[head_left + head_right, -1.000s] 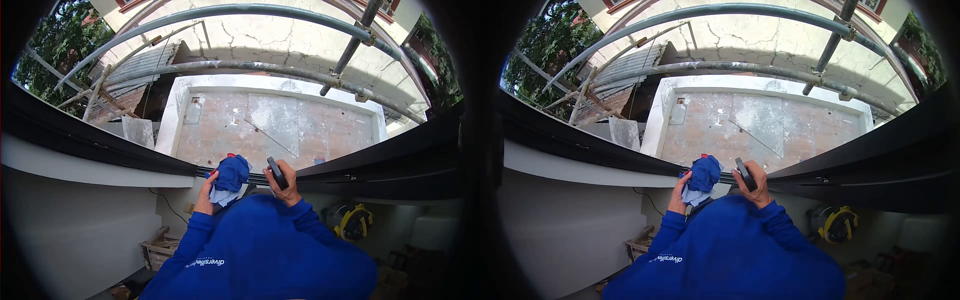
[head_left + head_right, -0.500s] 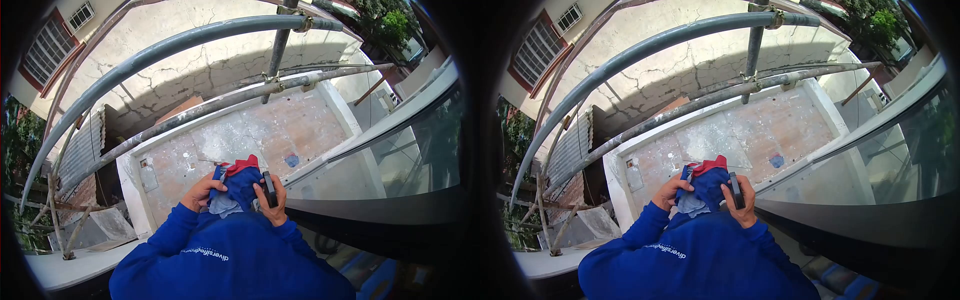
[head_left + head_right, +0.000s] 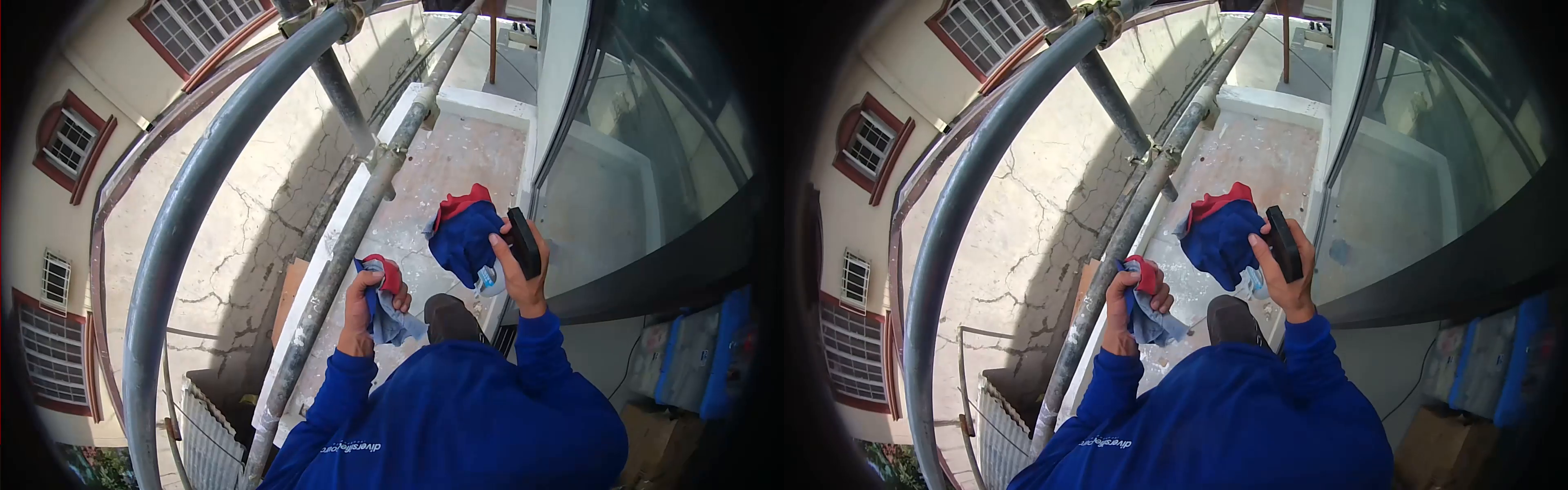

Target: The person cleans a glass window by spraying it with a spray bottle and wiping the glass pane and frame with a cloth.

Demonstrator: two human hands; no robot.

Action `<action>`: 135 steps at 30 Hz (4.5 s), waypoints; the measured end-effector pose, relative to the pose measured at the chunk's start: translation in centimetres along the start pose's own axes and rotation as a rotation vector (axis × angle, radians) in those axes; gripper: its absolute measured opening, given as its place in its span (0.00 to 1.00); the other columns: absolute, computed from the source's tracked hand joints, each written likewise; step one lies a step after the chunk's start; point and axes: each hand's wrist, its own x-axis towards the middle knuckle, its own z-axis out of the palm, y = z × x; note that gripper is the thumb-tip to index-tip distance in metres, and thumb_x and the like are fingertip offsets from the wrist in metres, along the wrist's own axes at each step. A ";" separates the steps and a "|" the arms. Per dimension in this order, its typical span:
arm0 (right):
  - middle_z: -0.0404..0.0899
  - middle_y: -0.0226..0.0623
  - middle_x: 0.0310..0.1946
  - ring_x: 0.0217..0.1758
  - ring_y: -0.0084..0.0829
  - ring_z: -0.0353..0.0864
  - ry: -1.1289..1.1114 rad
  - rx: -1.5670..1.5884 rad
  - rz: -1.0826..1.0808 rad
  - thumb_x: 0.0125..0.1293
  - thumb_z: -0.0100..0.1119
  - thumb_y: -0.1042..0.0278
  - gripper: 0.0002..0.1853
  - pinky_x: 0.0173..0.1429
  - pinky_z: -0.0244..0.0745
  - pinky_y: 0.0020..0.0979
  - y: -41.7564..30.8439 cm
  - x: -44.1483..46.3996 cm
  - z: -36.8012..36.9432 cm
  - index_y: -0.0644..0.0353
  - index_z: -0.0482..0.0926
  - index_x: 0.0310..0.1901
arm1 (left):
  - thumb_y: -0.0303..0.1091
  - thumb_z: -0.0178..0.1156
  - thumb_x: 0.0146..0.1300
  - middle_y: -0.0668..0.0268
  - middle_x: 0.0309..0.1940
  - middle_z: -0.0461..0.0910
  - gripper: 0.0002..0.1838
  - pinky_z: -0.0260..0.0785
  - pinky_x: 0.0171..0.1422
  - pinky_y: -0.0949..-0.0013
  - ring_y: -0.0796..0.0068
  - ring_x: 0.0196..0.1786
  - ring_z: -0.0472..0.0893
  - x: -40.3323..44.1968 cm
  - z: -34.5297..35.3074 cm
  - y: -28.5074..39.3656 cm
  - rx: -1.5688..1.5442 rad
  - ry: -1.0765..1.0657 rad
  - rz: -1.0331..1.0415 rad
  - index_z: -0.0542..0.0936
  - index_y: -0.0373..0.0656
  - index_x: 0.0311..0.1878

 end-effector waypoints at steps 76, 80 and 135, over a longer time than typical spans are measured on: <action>0.80 0.33 0.38 0.37 0.21 0.74 0.831 -0.419 0.369 0.65 0.67 0.71 0.09 0.43 0.68 0.25 23.6 45.0 -12.8 0.64 0.77 0.39 | 0.33 0.54 0.76 0.58 0.36 0.86 0.15 0.78 0.45 0.65 0.70 0.32 0.83 106.2 -15.0 13.4 1.226 0.565 0.328 0.84 0.29 0.49; 0.80 0.33 0.39 0.37 0.21 0.74 0.869 -0.430 0.374 0.65 0.67 0.71 0.09 0.44 0.69 0.26 23.1 44.1 -13.1 0.64 0.77 0.40 | 0.34 0.56 0.75 0.47 0.52 0.85 0.14 0.76 0.53 0.63 0.57 0.45 0.87 102.1 0.2 14.8 1.679 0.265 0.718 0.83 0.32 0.51; 0.76 0.39 0.27 0.32 0.34 0.77 1.448 -0.705 0.012 0.61 0.70 0.48 0.24 0.39 0.73 0.33 6.7 30.3 -6.7 0.65 0.77 0.30 | 0.26 0.67 0.51 0.63 0.54 0.80 0.33 0.71 0.66 0.63 0.69 0.57 0.79 77.6 10.0 -18.0 1.042 -1.395 -0.925 0.74 0.36 0.64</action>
